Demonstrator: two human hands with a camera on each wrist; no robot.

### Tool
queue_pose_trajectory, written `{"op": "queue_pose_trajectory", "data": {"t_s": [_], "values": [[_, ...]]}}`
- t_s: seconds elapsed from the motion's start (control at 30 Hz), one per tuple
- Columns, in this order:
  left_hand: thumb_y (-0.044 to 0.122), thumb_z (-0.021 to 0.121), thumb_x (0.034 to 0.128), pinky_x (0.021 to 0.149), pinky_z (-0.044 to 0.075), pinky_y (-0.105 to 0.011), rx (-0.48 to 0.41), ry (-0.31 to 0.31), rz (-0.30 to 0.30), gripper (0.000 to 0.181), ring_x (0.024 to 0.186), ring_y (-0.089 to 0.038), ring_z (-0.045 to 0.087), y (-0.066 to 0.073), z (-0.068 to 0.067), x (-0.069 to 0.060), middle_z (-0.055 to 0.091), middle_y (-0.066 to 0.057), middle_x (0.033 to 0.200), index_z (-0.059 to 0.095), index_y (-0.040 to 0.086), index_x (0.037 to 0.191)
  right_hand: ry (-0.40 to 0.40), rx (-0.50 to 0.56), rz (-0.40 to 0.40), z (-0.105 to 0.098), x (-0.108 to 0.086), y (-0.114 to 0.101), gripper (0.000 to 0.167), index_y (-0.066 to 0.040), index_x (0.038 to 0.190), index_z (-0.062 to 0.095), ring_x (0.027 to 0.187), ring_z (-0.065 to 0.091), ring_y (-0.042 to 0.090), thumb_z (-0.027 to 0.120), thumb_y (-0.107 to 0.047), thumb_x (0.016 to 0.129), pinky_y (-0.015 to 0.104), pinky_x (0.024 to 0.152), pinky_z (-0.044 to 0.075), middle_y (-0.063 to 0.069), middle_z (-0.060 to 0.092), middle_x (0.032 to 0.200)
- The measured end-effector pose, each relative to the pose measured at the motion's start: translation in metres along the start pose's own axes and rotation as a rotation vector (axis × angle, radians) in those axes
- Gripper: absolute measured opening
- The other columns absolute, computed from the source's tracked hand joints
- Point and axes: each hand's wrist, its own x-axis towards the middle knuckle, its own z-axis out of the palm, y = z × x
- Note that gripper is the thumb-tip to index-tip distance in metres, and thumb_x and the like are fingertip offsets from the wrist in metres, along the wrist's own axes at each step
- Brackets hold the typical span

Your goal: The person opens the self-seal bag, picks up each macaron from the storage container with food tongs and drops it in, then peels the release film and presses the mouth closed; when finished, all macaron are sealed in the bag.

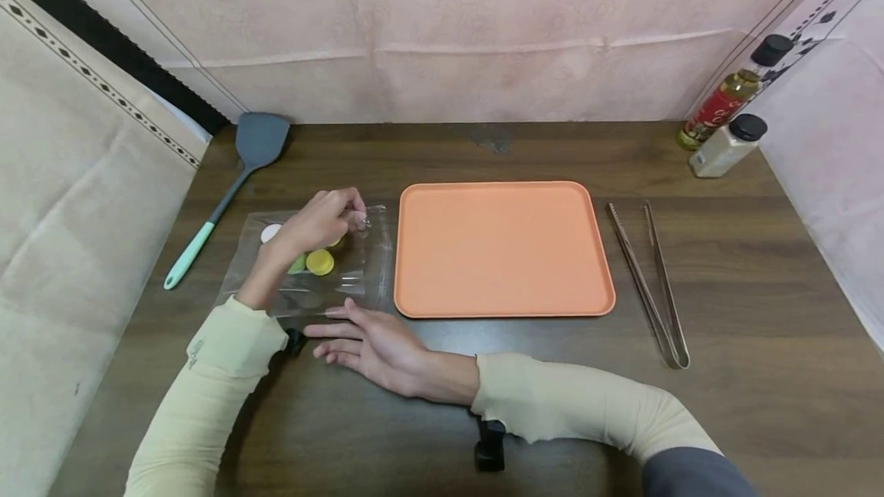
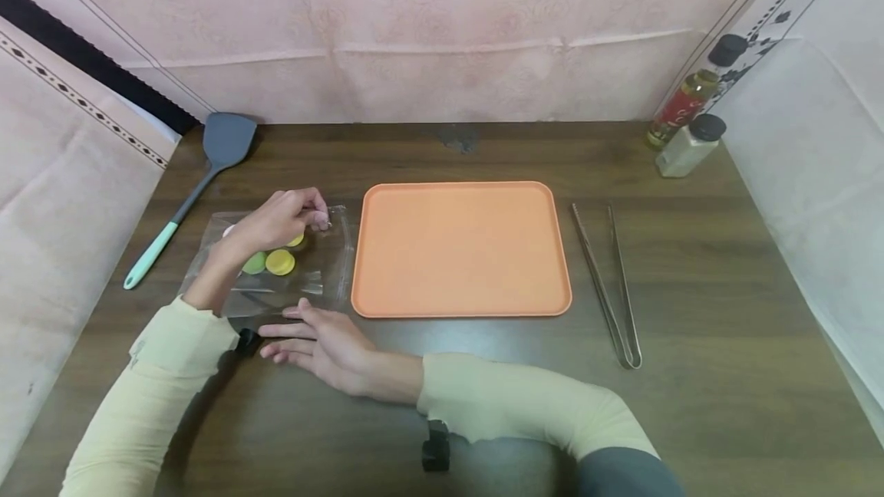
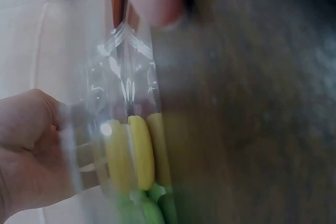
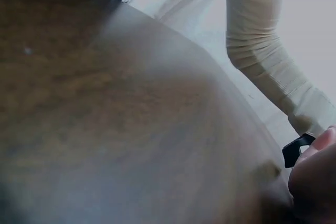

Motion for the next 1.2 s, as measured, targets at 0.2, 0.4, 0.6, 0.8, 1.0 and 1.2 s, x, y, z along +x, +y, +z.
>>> {"op": "queue_pose_trajectory", "data": {"t_s": [0.2, 0.4, 0.6, 0.8, 1.0, 1.2], "values": [[0.004, 0.054, 0.1144, 0.081, 0.053, -0.040, -0.032, -0.004, 0.025, 0.014, 0.093, -0.031, 0.072, 0.000, -0.003, -0.004, 0.078, -0.020, 0.107, 0.066, -0.003, 0.113, 0.005, -0.026, -0.016, -0.001, 0.002, -0.005, 0.057, -0.006, 0.168, 0.039, 0.092, 0.071, 0.016, 0.025, -0.038, 0.123, 0.024, 0.083, 0.056, 0.034, 0.059, 0.153], [0.002, 0.051, 0.1151, 0.094, 0.059, -0.053, -0.046, 0.015, 0.044, 0.017, 0.104, -0.039, 0.077, -0.002, -0.005, -0.007, 0.080, -0.022, 0.108, 0.064, -0.006, 0.120, -0.021, -0.171, -0.034, -0.007, -0.006, -0.004, 0.051, 0.003, 0.157, 0.050, 0.082, 0.071, 0.017, 0.031, -0.030, 0.123, 0.025, 0.072, 0.056, 0.038, 0.065, 0.142], [0.004, 0.056, 0.1138, 0.079, 0.054, -0.037, -0.039, 0.075, 0.053, 0.015, 0.095, -0.031, 0.074, -0.001, -0.005, -0.019, 0.079, -0.022, 0.106, 0.066, -0.006, 0.118, -0.083, -0.349, 0.056, -0.019, -0.025, -0.016, 0.047, 0.003, 0.155, 0.053, 0.077, 0.072, 0.016, 0.036, -0.026, 0.122, 0.025, 0.068, 0.057, 0.035, 0.071, 0.134], [0.007, 0.058, 0.1137, 0.059, 0.045, -0.023, -0.117, 0.093, 0.066, 0.016, 0.079, -0.021, 0.073, 0.008, -0.005, -0.035, 0.081, -0.015, 0.096, 0.071, -0.002, 0.113, -0.195, -0.585, 0.019, -0.041, -0.052, -0.043, 0.047, 0.010, 0.151, 0.054, 0.070, 0.071, 0.014, 0.038, -0.024, 0.122, 0.026, 0.064, 0.059, 0.028, 0.076, 0.115], [0.005, 0.062, 0.1117, 0.051, 0.034, -0.024, -0.181, 0.110, 0.073, 0.017, 0.055, -0.010, 0.043, 0.017, 0.006, -0.053, 0.078, -0.012, 0.088, 0.077, 0.001, 0.118, -0.306, -0.945, -0.010, -0.065, -0.088, -0.081, 0.047, 0.009, 0.141, 0.065, 0.067, 0.071, 0.013, 0.038, -0.023, 0.121, 0.026, 0.065, 0.060, 0.031, 0.076, 0.103], [0.009, 0.066, 0.1104, 0.048, 0.029, -0.024, -0.287, 0.107, 0.063, 0.019, 0.050, -0.006, 0.034, 0.037, 0.026, -0.076, 0.066, -0.002, 0.068, 0.079, 0.004, 0.123, -0.440, -1.257, 0.020, -0.080, -0.122, -0.123, 0.044, 0.002, 0.134, 0.072, 0.066, 0.070, 0.012, 0.038, -0.023, 0.121, 0.032, 0.067, 0.063, 0.015, 0.075, 0.084]]}}
